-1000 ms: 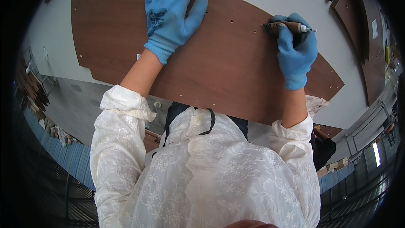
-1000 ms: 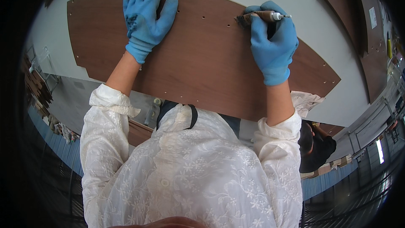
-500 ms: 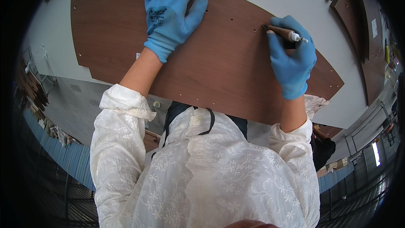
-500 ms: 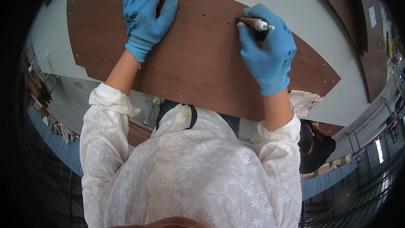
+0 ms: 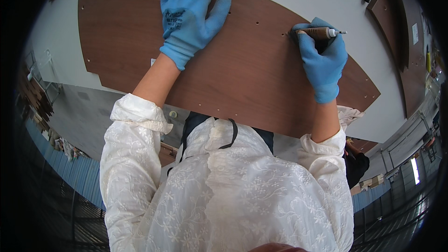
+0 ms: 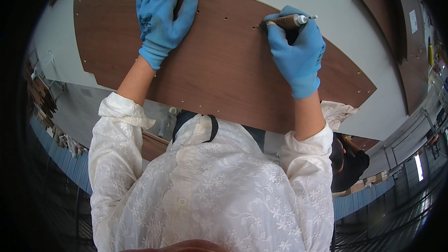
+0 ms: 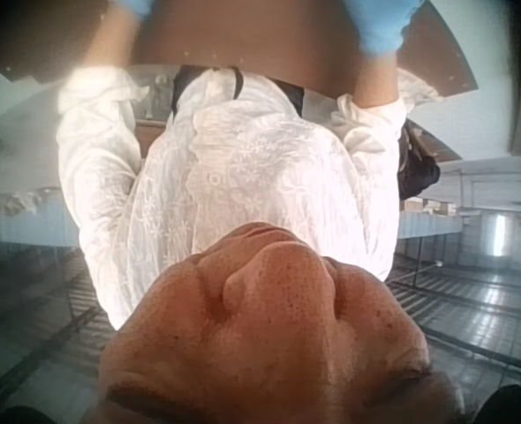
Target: The person wipes a curved wooden panel with a cloth, applies a brown filler from a tube into pre-drilled holes, and then stacks the panel with others. The person repeats the wiping and stacking process on additional panels.
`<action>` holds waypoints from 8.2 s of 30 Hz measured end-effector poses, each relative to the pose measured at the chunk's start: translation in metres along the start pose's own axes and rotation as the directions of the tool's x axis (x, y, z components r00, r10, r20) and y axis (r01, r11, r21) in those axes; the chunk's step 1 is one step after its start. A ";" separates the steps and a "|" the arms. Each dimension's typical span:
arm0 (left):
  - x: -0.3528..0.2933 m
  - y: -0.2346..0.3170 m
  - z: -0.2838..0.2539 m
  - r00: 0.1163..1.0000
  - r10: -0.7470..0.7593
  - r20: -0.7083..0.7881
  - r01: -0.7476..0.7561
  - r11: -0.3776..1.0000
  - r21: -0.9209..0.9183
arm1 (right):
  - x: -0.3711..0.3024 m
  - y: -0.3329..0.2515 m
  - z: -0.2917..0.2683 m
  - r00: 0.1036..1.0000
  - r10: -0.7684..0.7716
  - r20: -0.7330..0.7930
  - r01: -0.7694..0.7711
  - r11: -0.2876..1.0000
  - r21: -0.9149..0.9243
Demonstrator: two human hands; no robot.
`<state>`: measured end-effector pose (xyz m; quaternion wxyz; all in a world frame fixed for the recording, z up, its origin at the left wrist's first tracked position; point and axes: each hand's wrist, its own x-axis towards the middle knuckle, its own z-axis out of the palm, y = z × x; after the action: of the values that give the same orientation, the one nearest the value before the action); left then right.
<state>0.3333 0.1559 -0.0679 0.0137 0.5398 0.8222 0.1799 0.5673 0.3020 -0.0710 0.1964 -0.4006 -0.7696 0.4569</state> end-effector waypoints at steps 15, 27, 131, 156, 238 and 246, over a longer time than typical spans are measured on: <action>-0.002 -0.002 0.005 0.999 0.018 -0.038 -0.018 1.000 -0.008 | -0.004 -0.011 0.017 0.947 -0.297 -0.121 0.252 0.923 -0.291; -0.001 -0.001 0.002 0.999 0.010 -0.031 -0.010 1.000 -0.018 | -0.016 -0.010 0.012 0.980 0.002 -0.200 0.042 0.975 0.216; -0.065 0.097 -0.017 0.957 -0.193 -0.215 0.013 0.771 -0.636 | -0.079 -0.048 -0.039 0.963 0.035 -0.268 0.134 0.799 0.586; -0.057 0.038 0.025 0.961 -0.097 -0.259 -0.009 0.926 -0.378 | -0.030 -0.024 0.007 0.869 0.475 -0.137 -0.353 0.790 0.501; -0.054 0.037 0.028 0.954 -0.089 -0.286 -0.025 0.928 -0.371 | -0.034 -0.021 0.039 0.806 0.424 -0.413 -0.118 0.799 0.589; -0.024 0.097 -0.034 0.960 0.027 -0.279 -0.186 0.806 -0.561 | -0.040 -0.048 -0.003 0.978 0.112 -0.174 -0.110 0.994 0.019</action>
<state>0.4212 0.1595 -0.0106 0.0612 0.5271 0.6903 0.4918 0.5722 0.2587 -0.0255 0.2392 -0.4805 -0.7237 0.4337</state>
